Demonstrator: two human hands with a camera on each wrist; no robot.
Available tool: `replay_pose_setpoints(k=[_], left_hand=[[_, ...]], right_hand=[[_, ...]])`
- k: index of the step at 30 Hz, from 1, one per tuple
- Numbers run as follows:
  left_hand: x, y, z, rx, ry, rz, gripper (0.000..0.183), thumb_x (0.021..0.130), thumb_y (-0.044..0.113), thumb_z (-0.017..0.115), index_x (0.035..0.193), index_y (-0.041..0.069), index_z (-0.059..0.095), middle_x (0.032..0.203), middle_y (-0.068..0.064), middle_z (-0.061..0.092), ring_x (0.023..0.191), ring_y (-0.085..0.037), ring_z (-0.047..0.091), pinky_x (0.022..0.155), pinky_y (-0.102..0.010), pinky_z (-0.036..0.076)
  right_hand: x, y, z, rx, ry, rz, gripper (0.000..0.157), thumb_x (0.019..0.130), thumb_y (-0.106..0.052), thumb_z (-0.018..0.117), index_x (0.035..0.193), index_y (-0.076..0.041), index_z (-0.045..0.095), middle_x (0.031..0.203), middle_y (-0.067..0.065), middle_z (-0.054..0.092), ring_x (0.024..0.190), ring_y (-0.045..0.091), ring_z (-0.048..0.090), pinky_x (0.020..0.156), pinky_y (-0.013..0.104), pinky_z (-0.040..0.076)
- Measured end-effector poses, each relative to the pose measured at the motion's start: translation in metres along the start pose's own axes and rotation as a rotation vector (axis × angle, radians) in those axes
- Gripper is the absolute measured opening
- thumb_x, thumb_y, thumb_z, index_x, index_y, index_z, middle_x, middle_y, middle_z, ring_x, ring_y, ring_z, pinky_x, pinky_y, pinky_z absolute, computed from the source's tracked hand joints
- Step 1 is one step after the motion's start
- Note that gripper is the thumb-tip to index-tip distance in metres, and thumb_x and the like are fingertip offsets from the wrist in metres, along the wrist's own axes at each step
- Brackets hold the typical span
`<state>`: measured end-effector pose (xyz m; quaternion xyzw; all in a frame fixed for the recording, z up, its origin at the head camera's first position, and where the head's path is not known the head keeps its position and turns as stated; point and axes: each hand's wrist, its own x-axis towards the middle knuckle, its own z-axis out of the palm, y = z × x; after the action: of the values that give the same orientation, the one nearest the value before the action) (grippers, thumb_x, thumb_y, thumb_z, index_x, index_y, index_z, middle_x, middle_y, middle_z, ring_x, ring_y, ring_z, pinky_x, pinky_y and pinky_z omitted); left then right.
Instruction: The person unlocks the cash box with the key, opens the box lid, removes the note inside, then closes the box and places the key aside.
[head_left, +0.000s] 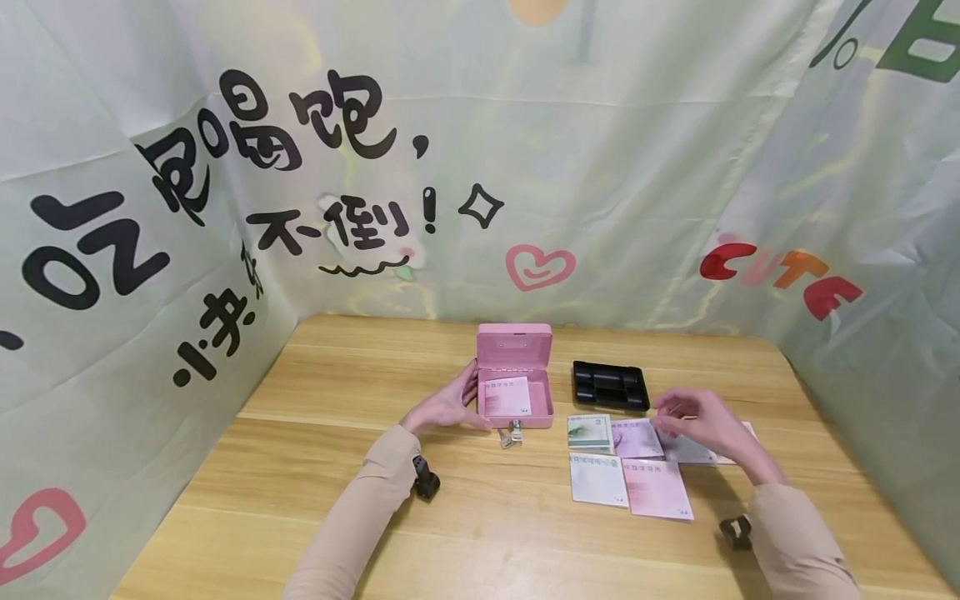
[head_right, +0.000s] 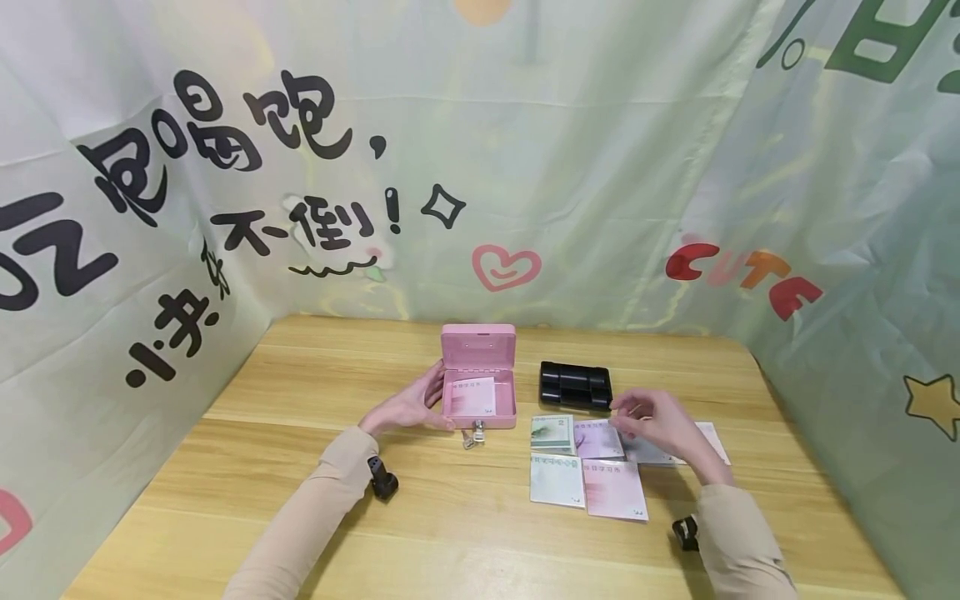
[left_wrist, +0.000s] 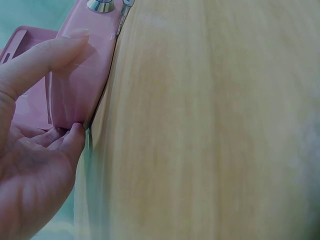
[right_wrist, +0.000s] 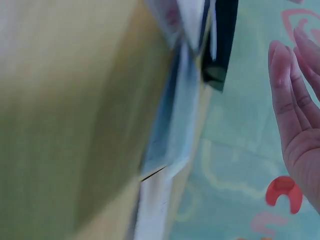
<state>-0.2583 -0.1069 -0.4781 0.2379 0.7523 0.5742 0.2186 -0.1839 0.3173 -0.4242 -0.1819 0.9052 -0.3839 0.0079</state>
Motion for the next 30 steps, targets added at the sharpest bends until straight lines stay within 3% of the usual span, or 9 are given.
replay_pose_setpoints(k=[6, 14, 22, 27, 30], left_hand=[[0.0, 0.003, 0.0, -0.015, 0.004, -0.012, 0.13, 0.071, -0.011, 0.08, 0.161, 0.007, -0.013, 0.17, -0.019, -0.004, 0.158, -0.035, 0.006, 0.132, -0.044, 0.014], [0.0, 0.002, 0.0, -0.026, 0.015, -0.028, 0.13, 0.072, -0.011, 0.08, 0.161, 0.008, -0.012, 0.171, -0.016, -0.003, 0.159, -0.032, 0.006, 0.132, -0.041, 0.014], [0.001, 0.001, 0.0, -0.041, 0.002, -0.013, 0.129, 0.072, -0.012, 0.079, 0.16, 0.005, -0.014, 0.17, -0.019, -0.005, 0.158, -0.037, 0.006, 0.132, -0.044, 0.013], [0.0, 0.001, 0.001, -0.046, 0.0, -0.02, 0.129, 0.073, -0.012, 0.078, 0.159, 0.005, -0.015, 0.17, -0.019, -0.006, 0.158, -0.038, 0.006, 0.132, -0.045, 0.013], [0.0, 0.001, 0.002, -0.056, -0.001, -0.022, 0.129, 0.072, -0.013, 0.078, 0.159, 0.004, -0.016, 0.17, -0.019, -0.007, 0.158, -0.038, 0.006, 0.132, -0.046, 0.012]], right_hand=[[0.015, -0.016, -0.001, -0.006, -0.043, 0.025, 0.025, 0.09, -0.014, 0.074, 0.108, 0.003, 0.068, 0.092, 0.01, 0.073, 0.076, 0.01, 0.07, 0.064, 0.027, 0.06], [0.038, -0.04, 0.005, -0.044, -0.072, -0.077, 0.023, 0.09, -0.013, 0.075, 0.107, 0.002, 0.07, 0.094, 0.008, 0.075, 0.081, 0.003, 0.067, 0.067, 0.021, 0.059], [0.063, -0.06, 0.017, 0.0, -0.13, -0.143, 0.023, 0.089, -0.006, 0.074, 0.108, 0.006, 0.07, 0.101, 0.022, 0.075, 0.089, 0.017, 0.074, 0.079, 0.021, 0.062], [0.077, -0.069, 0.022, 0.002, -0.132, -0.229, 0.021, 0.086, -0.004, 0.075, 0.105, 0.004, 0.071, 0.097, 0.022, 0.075, 0.087, 0.018, 0.075, 0.077, 0.021, 0.062], [0.083, -0.075, 0.025, -0.014, -0.145, -0.236, 0.021, 0.086, -0.004, 0.076, 0.105, 0.003, 0.071, 0.098, 0.021, 0.075, 0.089, 0.022, 0.075, 0.078, 0.024, 0.063]])
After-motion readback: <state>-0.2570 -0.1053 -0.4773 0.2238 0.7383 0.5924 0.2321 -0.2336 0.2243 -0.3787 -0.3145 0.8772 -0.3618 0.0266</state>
